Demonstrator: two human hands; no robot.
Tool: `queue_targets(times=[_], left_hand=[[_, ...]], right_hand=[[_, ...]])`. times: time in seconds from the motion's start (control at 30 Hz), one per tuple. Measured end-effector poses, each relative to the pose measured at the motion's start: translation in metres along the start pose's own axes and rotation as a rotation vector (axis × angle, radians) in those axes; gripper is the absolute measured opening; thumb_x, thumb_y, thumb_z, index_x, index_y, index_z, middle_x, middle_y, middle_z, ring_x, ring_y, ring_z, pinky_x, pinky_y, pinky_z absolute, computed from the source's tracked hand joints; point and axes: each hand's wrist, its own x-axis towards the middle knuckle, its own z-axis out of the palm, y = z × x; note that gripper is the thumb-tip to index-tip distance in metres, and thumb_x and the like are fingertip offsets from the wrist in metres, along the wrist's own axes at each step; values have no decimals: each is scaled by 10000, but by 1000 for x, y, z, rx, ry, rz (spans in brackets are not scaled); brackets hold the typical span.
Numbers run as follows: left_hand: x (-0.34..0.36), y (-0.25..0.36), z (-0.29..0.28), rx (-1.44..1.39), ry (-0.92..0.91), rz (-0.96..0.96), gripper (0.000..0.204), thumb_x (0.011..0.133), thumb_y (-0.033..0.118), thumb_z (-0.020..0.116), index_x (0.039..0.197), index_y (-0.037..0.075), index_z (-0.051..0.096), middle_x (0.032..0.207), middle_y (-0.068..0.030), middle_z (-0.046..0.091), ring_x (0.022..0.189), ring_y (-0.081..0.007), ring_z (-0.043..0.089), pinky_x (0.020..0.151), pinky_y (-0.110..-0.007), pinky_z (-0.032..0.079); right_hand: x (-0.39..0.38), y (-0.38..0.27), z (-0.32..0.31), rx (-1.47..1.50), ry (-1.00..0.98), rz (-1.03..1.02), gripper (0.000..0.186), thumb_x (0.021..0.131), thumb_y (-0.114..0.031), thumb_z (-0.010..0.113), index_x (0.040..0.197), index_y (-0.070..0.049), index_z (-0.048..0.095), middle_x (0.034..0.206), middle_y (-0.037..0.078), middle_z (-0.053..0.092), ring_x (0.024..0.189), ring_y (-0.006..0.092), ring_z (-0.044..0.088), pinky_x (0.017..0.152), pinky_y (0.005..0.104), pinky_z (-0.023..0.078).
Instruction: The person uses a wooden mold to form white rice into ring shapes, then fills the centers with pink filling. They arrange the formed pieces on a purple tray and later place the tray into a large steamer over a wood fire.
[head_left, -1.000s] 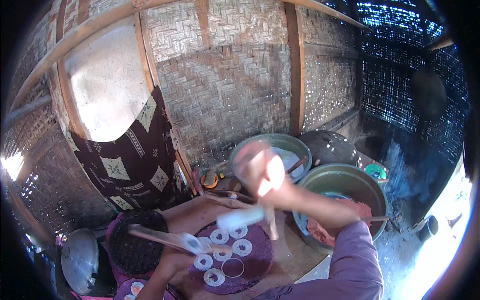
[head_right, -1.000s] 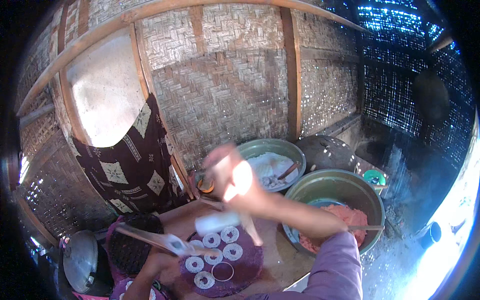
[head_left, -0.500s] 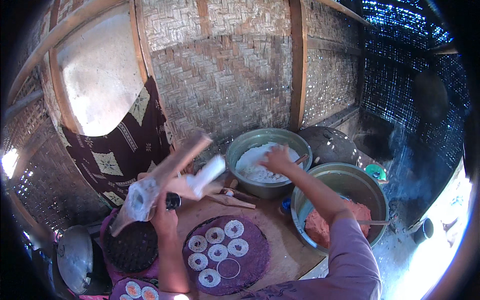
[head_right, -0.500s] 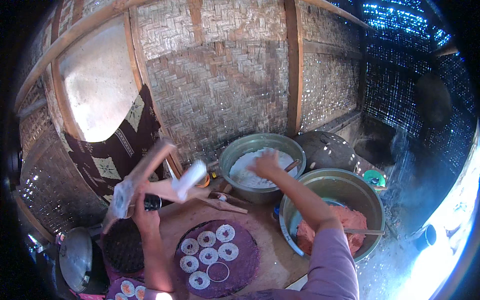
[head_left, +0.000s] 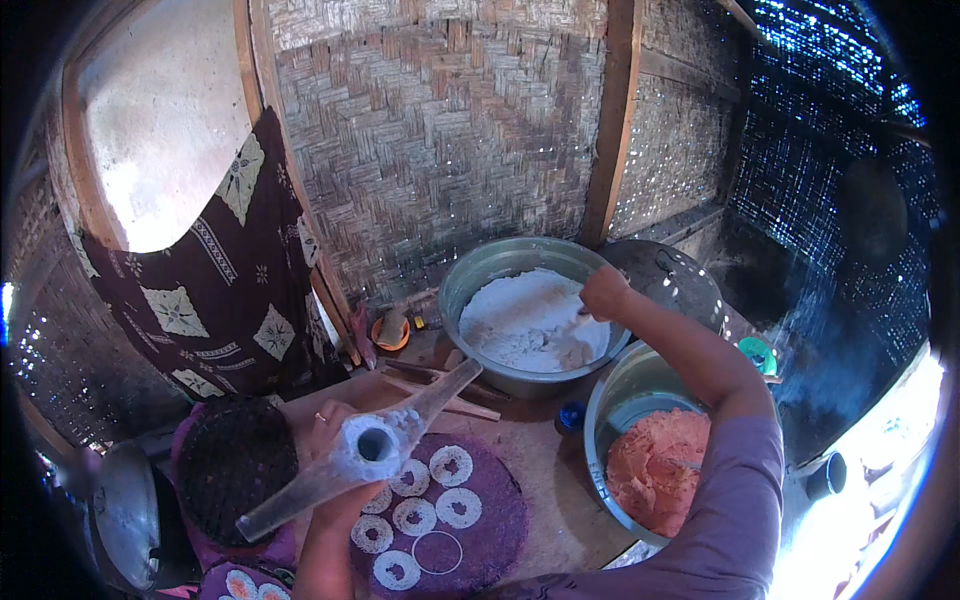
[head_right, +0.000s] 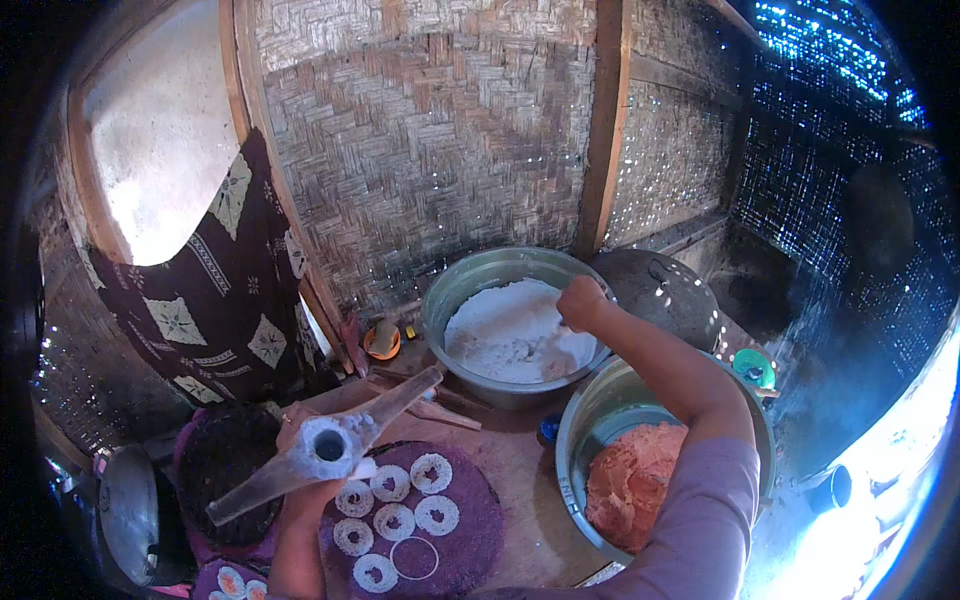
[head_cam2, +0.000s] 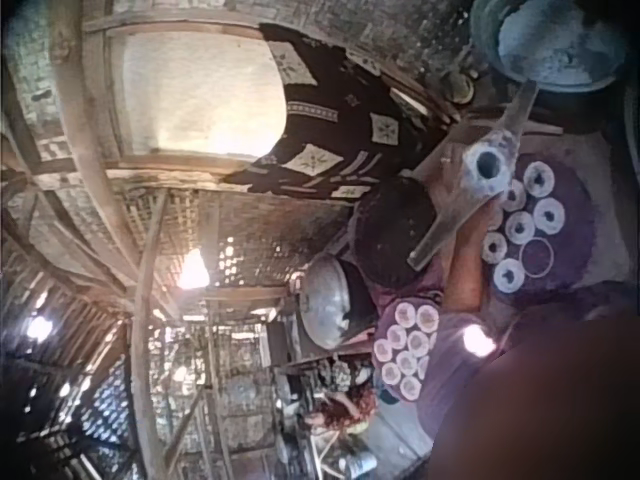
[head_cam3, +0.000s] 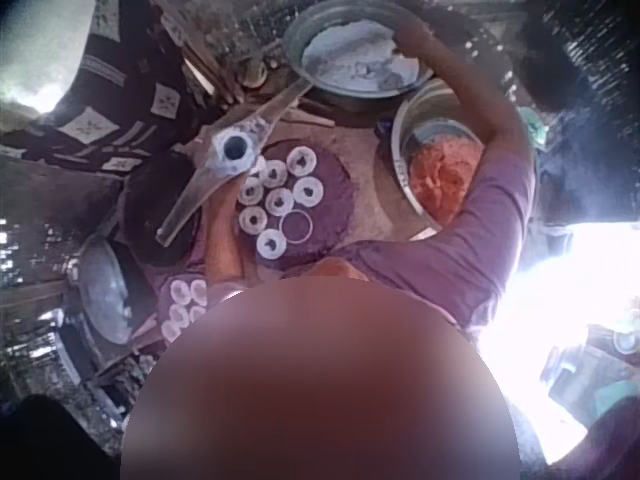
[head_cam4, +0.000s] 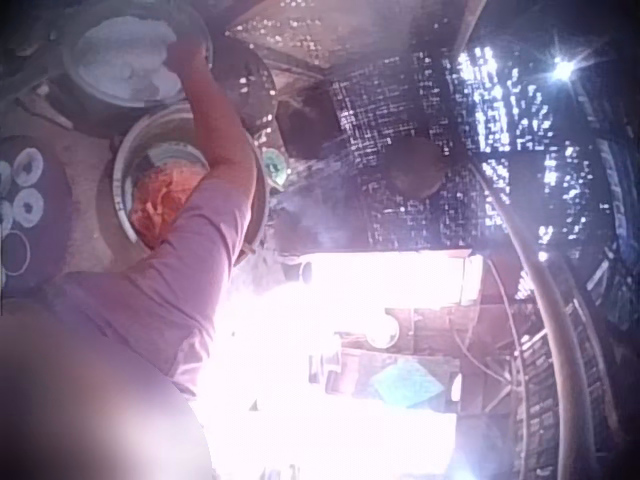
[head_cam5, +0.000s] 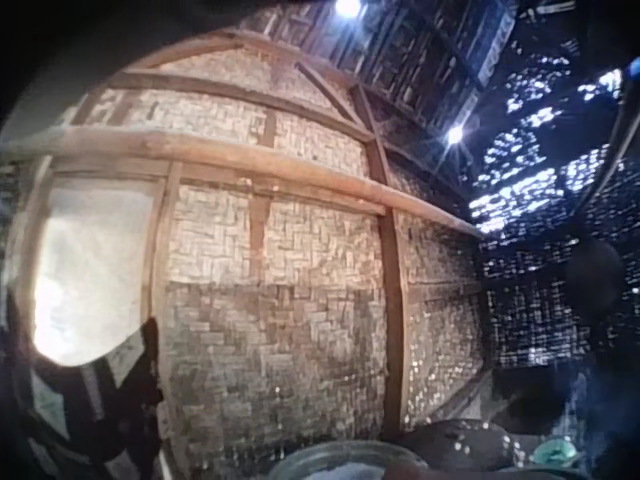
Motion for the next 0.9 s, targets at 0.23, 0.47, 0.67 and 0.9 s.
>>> queue_targets(times=[0.23, 0.47, 0.67, 0.9], left_hand=[[-8, -7, 7, -45, -6, 30, 372, 642, 313, 758, 868, 82, 575, 908, -120, 559, 887, -330, 566, 752, -434, 470], [-13, -13, 10, -90, -4, 65, 340, 650, 306, 735, 859, 84, 586, 884, -122, 561, 861, -339, 570, 725, -440, 469], [-11, -13, 10, -96, 16, 42, 322, 626, 272, 728, 840, 85, 576, 845, -129, 551, 801, -356, 575, 666, -450, 469], [-13, -3, -11, -58, 145, 1, 349, 608, 255, 746, 830, 86, 537, 826, -117, 552, 770, -328, 590, 662, -443, 474]], right_hand=[[18, -18, 36, 101, -87, -107, 256, 825, -369, 608, 851, -156, 746, 866, 95, 720, 837, 303, 695, 754, 415, 536], [-29, -19, 9, 409, -12, -40, 267, 849, -377, 574, 976, -215, 745, 919, 85, 720, 856, 314, 687, 767, 430, 541], [-113, 1, -106, 608, 87, 52, 273, 868, -378, 618, 1057, -215, 728, 939, 68, 722, 866, 291, 684, 755, 404, 531], [-178, -46, -216, 1237, -176, -345, 337, 863, -334, 703, 1107, -101, 702, 891, 95, 716, 776, 218, 688, 634, 340, 496]])
